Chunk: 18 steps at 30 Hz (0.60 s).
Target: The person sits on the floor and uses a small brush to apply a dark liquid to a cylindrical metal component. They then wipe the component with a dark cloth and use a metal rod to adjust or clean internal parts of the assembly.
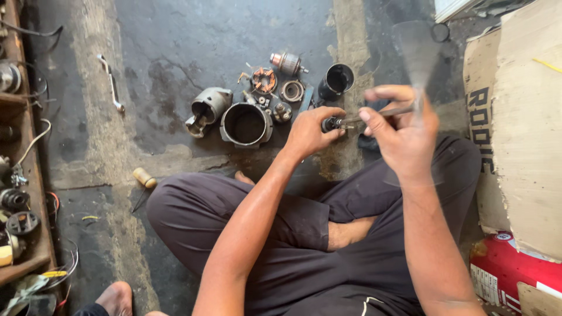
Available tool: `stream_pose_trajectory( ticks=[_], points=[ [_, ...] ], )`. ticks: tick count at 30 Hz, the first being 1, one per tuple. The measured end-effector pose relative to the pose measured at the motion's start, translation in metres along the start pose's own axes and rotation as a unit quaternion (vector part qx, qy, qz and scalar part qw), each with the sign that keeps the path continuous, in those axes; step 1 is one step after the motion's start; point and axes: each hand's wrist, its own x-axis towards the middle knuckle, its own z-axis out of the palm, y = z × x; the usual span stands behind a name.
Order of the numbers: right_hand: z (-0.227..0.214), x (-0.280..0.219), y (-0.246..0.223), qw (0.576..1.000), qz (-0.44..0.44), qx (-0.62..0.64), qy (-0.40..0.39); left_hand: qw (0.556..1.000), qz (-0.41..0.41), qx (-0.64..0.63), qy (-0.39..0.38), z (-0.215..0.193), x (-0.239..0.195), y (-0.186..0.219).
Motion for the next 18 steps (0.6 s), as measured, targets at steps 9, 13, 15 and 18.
stream_pose_trajectory(
  ticks=[9,13,15,18],
  points=[
    [-0.005,-0.014,-0.002,0.999,0.013,0.008,0.037,1.000,0.003,0.018,0.000,0.005,0.003,0.009],
    [-0.004,-0.002,0.006,1.000,0.008,0.001,0.015,1.000,0.019,0.012,0.014,0.005,0.002,0.010],
    [-0.001,0.004,0.004,0.999,0.006,-0.040,-0.006,1.000,0.012,0.023,0.015,0.006,0.002,0.012],
    [-0.004,0.005,-0.004,0.996,0.055,0.061,-0.044,1.000,0.001,0.017,0.004,0.005,0.002,0.015]
  ],
)
